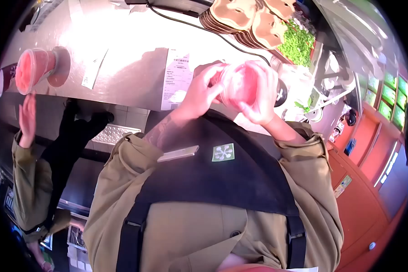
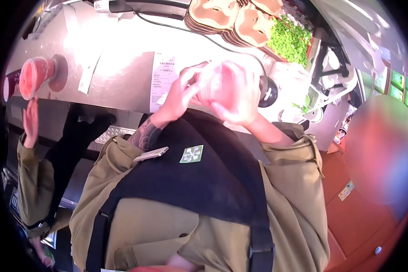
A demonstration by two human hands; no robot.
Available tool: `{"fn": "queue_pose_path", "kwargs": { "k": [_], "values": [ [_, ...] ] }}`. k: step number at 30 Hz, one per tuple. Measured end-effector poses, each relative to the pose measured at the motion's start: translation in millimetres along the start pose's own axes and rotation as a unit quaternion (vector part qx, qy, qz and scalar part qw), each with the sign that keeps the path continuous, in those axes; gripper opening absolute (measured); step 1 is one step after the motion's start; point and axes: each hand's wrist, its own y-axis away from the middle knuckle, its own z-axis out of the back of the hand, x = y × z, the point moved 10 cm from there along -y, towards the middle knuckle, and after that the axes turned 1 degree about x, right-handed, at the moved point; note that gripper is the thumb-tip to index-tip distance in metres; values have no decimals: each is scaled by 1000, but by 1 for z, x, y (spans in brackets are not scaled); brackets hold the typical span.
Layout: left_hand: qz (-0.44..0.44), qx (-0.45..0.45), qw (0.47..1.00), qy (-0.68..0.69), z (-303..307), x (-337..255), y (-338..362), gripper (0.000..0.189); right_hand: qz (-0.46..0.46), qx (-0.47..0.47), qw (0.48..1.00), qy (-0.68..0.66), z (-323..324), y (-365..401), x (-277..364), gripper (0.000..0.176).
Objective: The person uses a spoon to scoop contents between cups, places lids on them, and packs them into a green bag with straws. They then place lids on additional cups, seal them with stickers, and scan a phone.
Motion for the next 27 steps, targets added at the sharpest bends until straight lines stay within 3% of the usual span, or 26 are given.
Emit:
{"fn": "queue_pose_path", "kwargs": {
  "k": [1, 2, 3, 5, 6, 9, 10, 13, 17, 18, 22, 25, 27],
  "values": [
    [62, 10, 997, 47, -2, 4, 1, 44, 3, -18, 999, -31, 3, 2, -3, 81],
    [-87, -32, 991, -94, 10, 2, -6, 46, -33, -41, 995, -90, 7, 3, -13, 74],
    [-106, -56, 976, -184, 13, -17, -1, 47, -118, -97, 963, -222, 6, 10, -35, 59],
    [-133, -108, 918, -358, 11, -62, 18, 50, -213, -133, 922, -295, 14, 14, -53, 47],
    [-271, -134, 860, -412, -1, -83, 26, 53, -148, -136, 951, -235, 25, 8, -50, 41],
    [-416, -135, 789, -432, -49, -99, 24, 54, -151, -99, 974, -138, 31, -6, -31, 42],
    [-371, -61, 833, -406, -63, -98, 10, 54, -132, -92, 973, -167, 23, -5, -32, 44],
    [-380, -96, 835, -387, -70, -89, 8, 55, -131, -117, 942, -284, 12, -2, -44, 52],
    [-392, -104, 824, -396, -73, -90, 6, 60, -103, -116, 955, -255, 11, -8, -45, 63],
    [-361, -95, 824, -426, -77, -89, -3, 60, -128, -104, 956, -242, 12, -15, -53, 65],
    [-404, -122, 809, -410, -80, -96, -17, 52, -77, -144, 954, -250, 24, -24, -68, 51],
    [-404, -101, 781, -465, -87, -95, -17, 56, -87, -269, 860, -425, 20, -10, -106, 41],
    [-421, -77, 749, -506, -97, -102, -7, 72, -41, -388, 790, -473, 36, 8, -107, 34]
  ]
}}
